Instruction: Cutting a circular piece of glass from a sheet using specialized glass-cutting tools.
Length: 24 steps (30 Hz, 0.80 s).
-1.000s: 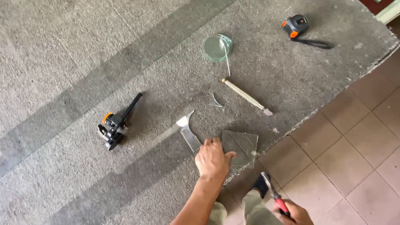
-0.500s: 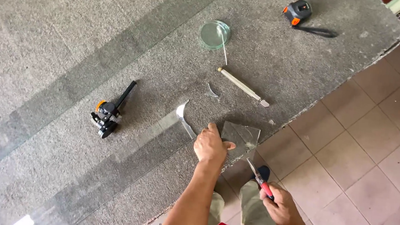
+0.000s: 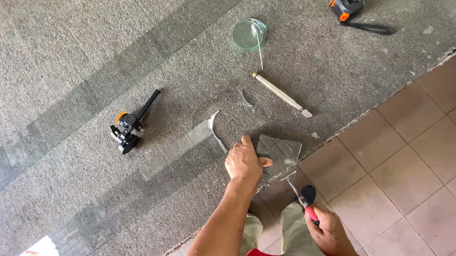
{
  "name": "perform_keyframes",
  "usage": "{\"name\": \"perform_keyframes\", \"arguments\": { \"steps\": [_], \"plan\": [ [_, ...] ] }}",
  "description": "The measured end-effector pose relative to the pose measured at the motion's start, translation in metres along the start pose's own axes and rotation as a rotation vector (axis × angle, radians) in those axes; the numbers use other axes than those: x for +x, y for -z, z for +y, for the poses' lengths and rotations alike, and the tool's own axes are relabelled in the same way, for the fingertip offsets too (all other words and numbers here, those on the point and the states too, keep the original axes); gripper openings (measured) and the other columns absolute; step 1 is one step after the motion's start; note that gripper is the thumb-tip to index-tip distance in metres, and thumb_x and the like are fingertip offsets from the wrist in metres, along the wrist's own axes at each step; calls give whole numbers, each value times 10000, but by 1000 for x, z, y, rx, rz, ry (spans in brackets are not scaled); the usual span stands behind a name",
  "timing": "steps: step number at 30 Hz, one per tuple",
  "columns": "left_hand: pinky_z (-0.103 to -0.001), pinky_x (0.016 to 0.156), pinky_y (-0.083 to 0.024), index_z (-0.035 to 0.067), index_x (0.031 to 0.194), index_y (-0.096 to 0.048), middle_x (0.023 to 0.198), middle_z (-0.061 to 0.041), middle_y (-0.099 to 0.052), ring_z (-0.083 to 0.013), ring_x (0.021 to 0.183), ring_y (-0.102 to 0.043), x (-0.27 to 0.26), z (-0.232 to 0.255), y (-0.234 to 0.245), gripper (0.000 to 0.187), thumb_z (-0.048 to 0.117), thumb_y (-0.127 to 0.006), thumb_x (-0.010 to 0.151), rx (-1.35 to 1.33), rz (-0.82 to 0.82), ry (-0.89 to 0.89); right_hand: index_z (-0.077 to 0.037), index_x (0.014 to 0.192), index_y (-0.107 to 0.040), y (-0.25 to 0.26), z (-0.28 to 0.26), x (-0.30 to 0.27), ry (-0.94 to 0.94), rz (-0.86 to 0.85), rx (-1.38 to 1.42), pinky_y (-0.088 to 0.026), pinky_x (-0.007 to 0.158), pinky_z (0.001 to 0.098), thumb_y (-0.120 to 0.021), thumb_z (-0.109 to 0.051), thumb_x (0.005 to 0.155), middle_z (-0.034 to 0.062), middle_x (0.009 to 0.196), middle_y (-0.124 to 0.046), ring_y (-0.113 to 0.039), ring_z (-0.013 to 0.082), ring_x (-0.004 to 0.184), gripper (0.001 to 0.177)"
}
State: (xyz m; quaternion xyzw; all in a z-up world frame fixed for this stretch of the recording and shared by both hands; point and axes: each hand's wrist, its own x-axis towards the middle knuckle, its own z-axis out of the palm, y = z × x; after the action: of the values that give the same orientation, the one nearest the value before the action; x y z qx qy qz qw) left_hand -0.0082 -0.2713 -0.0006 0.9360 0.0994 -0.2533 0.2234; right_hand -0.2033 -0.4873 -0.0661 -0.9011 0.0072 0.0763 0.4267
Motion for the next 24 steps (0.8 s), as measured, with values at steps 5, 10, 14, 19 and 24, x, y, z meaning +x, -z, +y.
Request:
{"name": "perform_keyframes", "arguments": {
  "steps": [5, 10, 14, 19, 24],
  "plan": [
    [-460, 925, -505, 41, 1142, -572, 1138, -149, -649, -337, 1138, -615, -10, -3, -19, 702, 397, -929, 654, 2, 206, -149, -14, 1040, -654, -4, 50, -16, 221, 76, -132, -496, 638, 404, -675, -25, 745, 179, 892, -649, -628, 360, 771, 296],
    [-471, 911, -492, 68, 1117, -582, 1129, -130, -643, -333, 1094, -621, -10, -4, -19, 628, 327, -928, 661, -20, 293, -339, -45, 928, -672, 29, 14, -7, -44, -147, 63, -565, 718, 346, -624, 9, 799, 111, 855, -718, -729, 267, 778, 148],
    [-478, 925, -491, 92, 1134, -563, 1106, -125, -646, -332, 1099, -619, -4, 6, -8, 675, 328, -941, 626, -12, 164, -307, -43, 904, -659, 46, -5, 10, -71, -168, 27, -542, 684, 350, -614, 4, 801, 110, 809, -699, -696, 258, 724, 123],
    [-490, 933, -490, 74, 1123, -549, 1101, -134, -652, -339, 1108, -620, 0, 4, -9, 698, 287, -957, 597, -37, 154, -276, -41, 833, -628, 50, -12, 21, -96, -176, 11, -515, 626, 352, -642, -28, 821, 102, 754, -665, -657, 237, 658, 23],
    [-482, 928, -495, 75, 1140, -540, 1114, -144, -643, -345, 1103, -620, 3, 6, -7, 722, 280, -960, 590, -28, 135, -256, -4, 829, -573, 52, -17, 25, -78, -145, -63, -457, 576, 396, -634, -56, 876, 146, 692, -566, -549, 276, 590, 93]
  ]
}}
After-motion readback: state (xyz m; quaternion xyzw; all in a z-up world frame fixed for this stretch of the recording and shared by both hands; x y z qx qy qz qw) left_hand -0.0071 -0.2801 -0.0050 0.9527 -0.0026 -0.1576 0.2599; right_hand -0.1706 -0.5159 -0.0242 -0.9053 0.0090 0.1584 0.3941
